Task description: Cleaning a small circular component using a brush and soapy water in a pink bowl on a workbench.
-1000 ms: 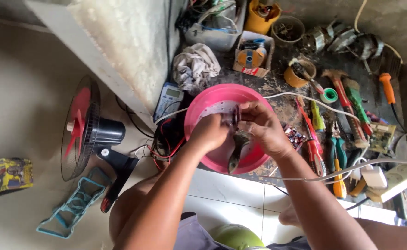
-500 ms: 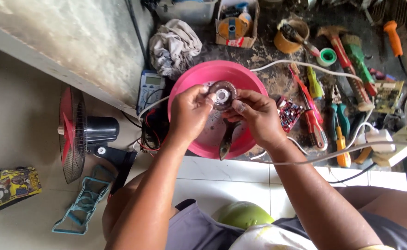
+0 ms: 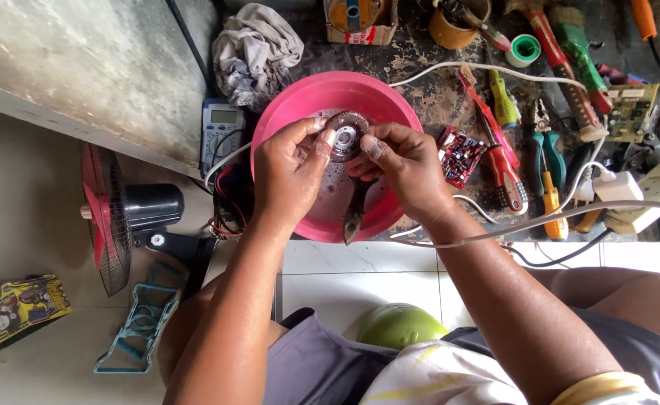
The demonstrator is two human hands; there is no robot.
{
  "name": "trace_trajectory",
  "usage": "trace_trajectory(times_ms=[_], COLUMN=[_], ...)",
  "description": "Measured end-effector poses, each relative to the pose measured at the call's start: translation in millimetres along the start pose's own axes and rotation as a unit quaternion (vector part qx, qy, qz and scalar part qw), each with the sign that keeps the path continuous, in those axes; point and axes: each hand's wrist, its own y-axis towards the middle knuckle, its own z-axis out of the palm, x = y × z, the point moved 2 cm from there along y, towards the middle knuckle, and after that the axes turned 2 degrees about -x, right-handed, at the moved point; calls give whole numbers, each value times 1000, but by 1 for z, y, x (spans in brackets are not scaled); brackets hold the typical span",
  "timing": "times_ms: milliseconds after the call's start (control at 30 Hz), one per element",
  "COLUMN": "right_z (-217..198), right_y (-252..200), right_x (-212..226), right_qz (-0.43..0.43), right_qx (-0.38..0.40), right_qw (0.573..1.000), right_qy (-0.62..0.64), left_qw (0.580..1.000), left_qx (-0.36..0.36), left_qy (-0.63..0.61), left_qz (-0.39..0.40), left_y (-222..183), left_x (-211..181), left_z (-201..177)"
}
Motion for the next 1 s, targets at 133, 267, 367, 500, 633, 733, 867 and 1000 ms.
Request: trace_trajectory(times_ms=[133,267,367,500,633,733,867,1000], right_z=[0,1,2,1,0,-2,-1,0], right_y=[0,-2,-3,-2,-1,0,0,-1], right_x=[0,-1,0,0,-3,-8,-6,-8], right_qz=[-12,-17,-25,-26,-14,-11,2,-3], right_qx=[4,14,24,31,36,40,41,41], right_qw=[1000,999,999,999,999,999,999,999], right_qy=[-25,-26,-27,-25,-21,-19,-20,-21], left_qw=[1000,1000,1000,999,999,998,998,997], left_qx=[0,-1,-13,-16,-18,-18,-13,-10], left_qy=[4,20,27,44,44,55,65,80], left_qz=[7,13,4,-3,-12,-4,6,15], left_y=[0,1,2,3,4,5,5,6], left_x=[2,8,5,6,5,7,7,8], left_z=[2,2,4,5,5,7,6,6])
